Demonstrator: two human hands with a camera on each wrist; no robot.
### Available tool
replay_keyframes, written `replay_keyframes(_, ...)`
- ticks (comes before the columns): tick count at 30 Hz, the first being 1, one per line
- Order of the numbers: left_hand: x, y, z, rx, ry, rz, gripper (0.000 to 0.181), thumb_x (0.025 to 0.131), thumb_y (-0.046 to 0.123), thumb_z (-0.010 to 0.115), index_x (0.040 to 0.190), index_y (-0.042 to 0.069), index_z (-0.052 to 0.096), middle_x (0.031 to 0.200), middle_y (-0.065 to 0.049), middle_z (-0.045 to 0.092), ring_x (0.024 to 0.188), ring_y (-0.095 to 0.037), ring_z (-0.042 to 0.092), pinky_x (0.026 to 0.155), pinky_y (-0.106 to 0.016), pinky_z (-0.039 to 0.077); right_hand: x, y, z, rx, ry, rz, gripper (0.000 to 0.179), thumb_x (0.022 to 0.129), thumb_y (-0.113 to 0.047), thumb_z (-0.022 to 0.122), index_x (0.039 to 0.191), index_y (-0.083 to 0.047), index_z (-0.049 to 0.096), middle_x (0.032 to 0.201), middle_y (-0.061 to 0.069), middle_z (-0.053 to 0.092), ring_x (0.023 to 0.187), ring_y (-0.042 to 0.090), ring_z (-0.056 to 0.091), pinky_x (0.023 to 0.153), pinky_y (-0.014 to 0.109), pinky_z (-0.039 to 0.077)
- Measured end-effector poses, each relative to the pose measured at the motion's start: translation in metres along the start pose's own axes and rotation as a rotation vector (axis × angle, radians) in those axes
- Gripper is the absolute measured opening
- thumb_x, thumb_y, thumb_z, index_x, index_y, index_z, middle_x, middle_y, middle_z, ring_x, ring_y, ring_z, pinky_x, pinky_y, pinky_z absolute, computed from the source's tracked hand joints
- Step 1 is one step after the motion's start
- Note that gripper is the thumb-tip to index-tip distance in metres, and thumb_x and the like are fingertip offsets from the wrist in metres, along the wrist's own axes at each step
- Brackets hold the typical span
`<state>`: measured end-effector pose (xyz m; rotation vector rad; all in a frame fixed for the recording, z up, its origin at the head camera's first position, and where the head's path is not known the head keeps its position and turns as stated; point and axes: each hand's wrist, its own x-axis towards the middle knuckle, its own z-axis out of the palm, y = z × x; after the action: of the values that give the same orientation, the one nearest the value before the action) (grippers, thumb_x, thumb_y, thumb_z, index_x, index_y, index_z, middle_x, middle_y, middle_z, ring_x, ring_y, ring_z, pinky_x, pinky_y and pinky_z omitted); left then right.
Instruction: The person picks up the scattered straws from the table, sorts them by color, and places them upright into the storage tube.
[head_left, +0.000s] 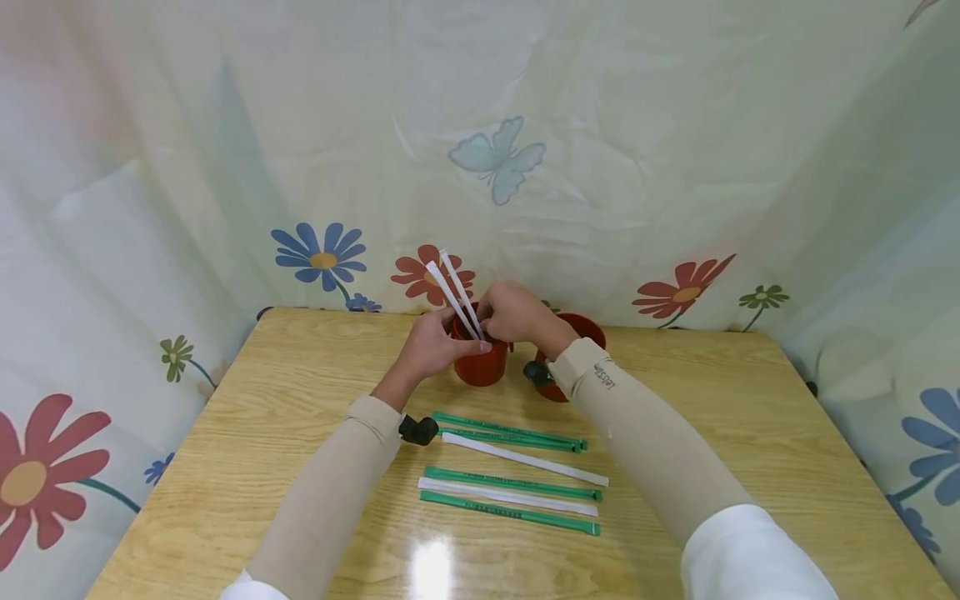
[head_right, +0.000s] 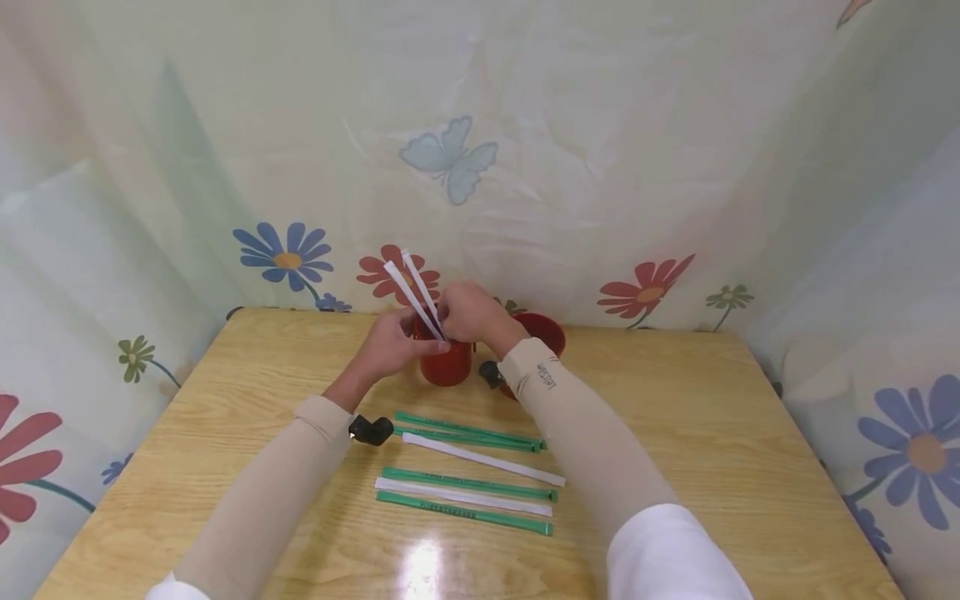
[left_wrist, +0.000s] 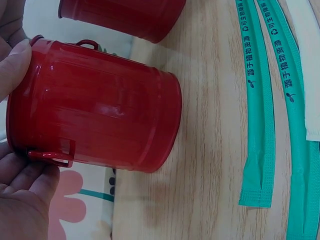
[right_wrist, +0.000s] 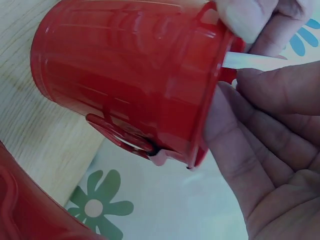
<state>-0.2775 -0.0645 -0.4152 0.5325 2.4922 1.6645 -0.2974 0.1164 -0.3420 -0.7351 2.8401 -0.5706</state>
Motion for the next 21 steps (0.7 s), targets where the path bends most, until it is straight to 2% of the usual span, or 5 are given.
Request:
replay_keyframes(4, -0.001, 0.001, 0.001, -0.007, -0.001, -0.001, 0.056, 0.087, 0.031, 0.086, 0.139, 0.021, 0.065, 0.127, -0.001, 0.072, 0.119, -0.025, 0.066, 0.100, -0.044, 0.058, -0.004, -0.002, -0.003, 0.006, 0.025, -0.009, 0.018, 0.096, -0.007, 0.065, 0.096, -0.003, 0.083, 0.085, 0.007, 0.079, 0.064, 0.017, 0.061, 0.059, 0.025, 0.052)
replay_keyframes(10, -0.001, 0.001, 0.002, -0.013, -0.007, 0.007, 0.056, 0.087, 0.030, 0.086, 0.139, 0.021, 0.065, 0.127, -0.001, 0.073, 0.118, -0.024, 0.067, 0.100, -0.043, 0.059, -0.013, -0.005, -0.005, 0.050, 0.059, -0.042, 0.017, 0.095, -0.005, 0.067, 0.099, -0.001, 0.082, 0.089, 0.010, 0.079, 0.063, 0.017, 0.060, 0.058, 0.025, 0.050)
replay_keyframes(16, 0.001, 0.000, 0.001, 0.009, -0.009, 0.007, 0.054, 0.088, 0.031, 0.086, 0.136, 0.020, 0.067, 0.122, -0.002, 0.073, 0.114, -0.024, 0.066, 0.095, -0.040, 0.059, -0.027, -0.009, -0.006, 0.138, 0.090, -0.086, 0.014, 0.094, -0.003, 0.069, 0.099, 0.001, 0.081, 0.087, 0.010, 0.078, 0.065, 0.018, 0.060, 0.058, 0.026, 0.050)
replay_keyframes(21, 0.003, -0.001, 0.000, 0.027, 0.010, 0.040, 0.065, 0.087, 0.029, 0.087, 0.146, 0.021, 0.061, 0.129, -0.004, 0.072, 0.119, -0.025, 0.065, 0.098, -0.043, 0.059, -0.048, -0.013, -0.005, 0.230, 0.097, -0.123, 0.009, 0.092, -0.001, 0.073, 0.095, -0.001, 0.081, 0.088, 0.010, 0.079, 0.068, 0.018, 0.060, 0.061, 0.028, 0.050)
